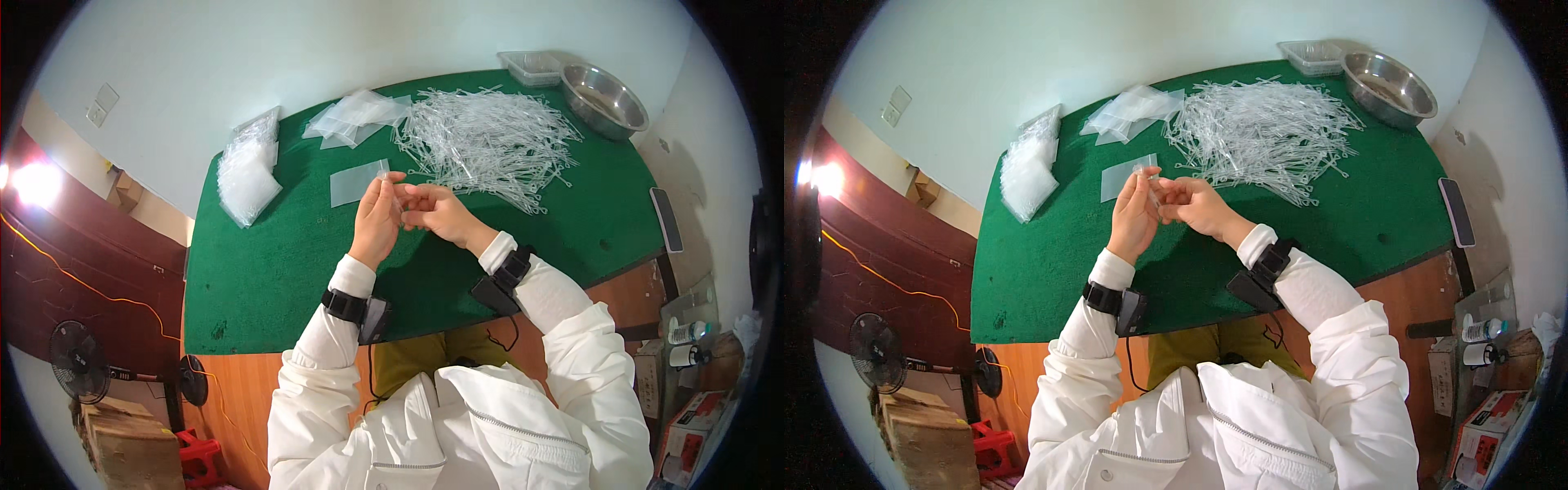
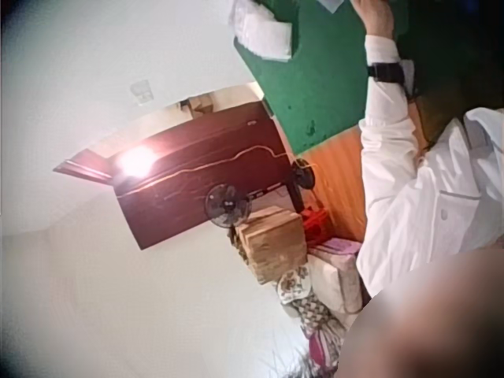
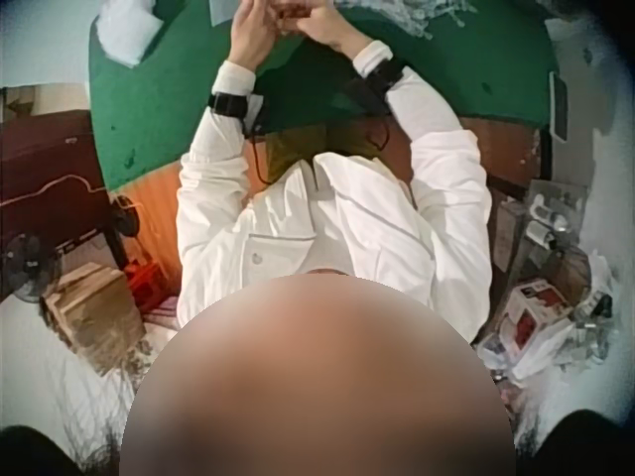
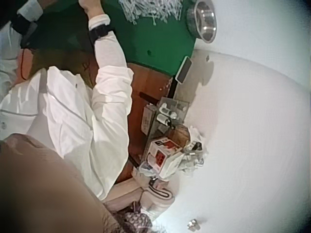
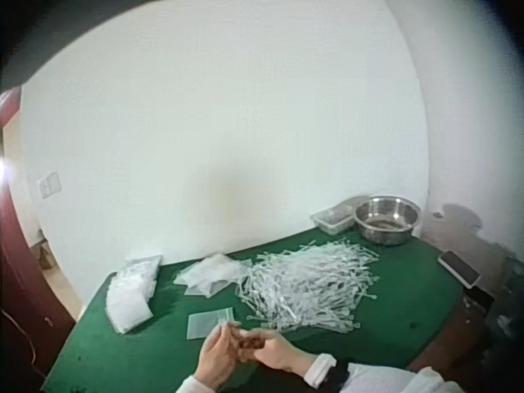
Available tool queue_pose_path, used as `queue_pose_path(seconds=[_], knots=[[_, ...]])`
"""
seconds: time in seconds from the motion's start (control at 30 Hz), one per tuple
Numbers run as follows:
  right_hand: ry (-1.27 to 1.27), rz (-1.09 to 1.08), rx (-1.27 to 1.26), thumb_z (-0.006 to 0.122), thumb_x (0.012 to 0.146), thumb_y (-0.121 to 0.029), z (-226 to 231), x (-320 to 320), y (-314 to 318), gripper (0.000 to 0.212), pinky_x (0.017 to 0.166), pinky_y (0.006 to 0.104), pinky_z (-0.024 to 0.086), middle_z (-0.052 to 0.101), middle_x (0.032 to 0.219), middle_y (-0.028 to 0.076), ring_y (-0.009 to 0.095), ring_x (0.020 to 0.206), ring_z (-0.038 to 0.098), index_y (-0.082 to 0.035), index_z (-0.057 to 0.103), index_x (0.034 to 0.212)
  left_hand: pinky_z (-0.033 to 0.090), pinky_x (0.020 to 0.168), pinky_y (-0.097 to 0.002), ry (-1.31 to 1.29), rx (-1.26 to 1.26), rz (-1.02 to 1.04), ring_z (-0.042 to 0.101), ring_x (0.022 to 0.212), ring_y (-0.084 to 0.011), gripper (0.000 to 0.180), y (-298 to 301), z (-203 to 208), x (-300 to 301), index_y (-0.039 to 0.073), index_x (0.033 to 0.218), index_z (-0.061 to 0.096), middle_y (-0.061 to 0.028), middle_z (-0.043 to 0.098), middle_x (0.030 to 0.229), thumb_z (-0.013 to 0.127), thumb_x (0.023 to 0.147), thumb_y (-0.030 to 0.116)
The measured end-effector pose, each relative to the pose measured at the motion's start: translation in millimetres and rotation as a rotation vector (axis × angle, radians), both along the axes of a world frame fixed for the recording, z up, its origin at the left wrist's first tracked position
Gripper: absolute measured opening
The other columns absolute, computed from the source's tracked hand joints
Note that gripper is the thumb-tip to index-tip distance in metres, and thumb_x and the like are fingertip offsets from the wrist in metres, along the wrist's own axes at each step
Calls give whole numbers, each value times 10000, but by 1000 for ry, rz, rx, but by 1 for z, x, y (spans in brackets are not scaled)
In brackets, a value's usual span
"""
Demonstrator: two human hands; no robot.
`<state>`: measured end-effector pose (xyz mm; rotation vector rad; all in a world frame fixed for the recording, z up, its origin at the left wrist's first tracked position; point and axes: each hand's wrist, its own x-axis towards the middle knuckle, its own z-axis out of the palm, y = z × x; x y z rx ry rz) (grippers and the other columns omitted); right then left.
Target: Counting and packaging small white plastic fasteners into clear zip-lock bags.
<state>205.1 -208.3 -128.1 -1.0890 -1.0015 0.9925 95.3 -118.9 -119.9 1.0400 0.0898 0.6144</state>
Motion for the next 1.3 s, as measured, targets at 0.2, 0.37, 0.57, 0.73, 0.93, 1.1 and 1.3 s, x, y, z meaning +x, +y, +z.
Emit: queue_pose_path(seconds=[0.2,0.37,0.57,0.73,0.93,1.1,1.3], knots=[[-9,-15,-56,605,746,9,9,-1,-5,121,579,242,417,594,739,27,100,647,558,-27,544,844,428,563,-257,66,24,-34,556,726,-144,251,-2,4,-4,47,1031,466,-80,607,894,330,975,251],[-15,-33,-101,622,740,-15,3,0,-3,126,588,242,424,594,739,27,90,642,548,-31,544,838,412,561,-250,32,-9,-68,532,689,-138,233,5,-4,-4,55,990,471,-46,579,814,340,974,246],[-211,-123,-39,641,772,-95,-14,13,4,134,549,225,400,595,754,0,64,622,516,-66,541,857,345,520,-231,3,-83,231,379,558,-82,214,17,-6,-3,72,907,465,27,399,656,363,969,249],[-418,-302,26,647,768,-125,-12,26,2,118,560,244,424,586,703,2,75,628,534,-44,565,795,250,443,-212,79,-145,441,256,496,-53,227,30,-10,-9,79,848,459,49,296,603,378,963,257],[-813,-736,-41,631,738,-169,7,70,-13,122,581,351,459,605,680,100,267,649,592,-55,594,760,182,407,-218,88,-195,547,231,470,-44,218,41,-11,-16,81,835,462,57,292,581,387,958,244],[-1125,-888,-128,655,712,-220,-12,86,-14,158,578,398,445,606,689,82,287,664,584,-75,594,727,169,398,-218,125,-192,549,223,461,-42,206,37,-10,-14,81,837,466,61,286,573,392,953,233],[-1239,-836,-302,665,694,-251,-9,80,-15,195,589,421,423,587,687,78,279,679,575,-80,571,696,157,394,-218,128,-177,552,221,457,-40,208,35,-8,-15,77,834,466,62,280,569,394,951,234]])
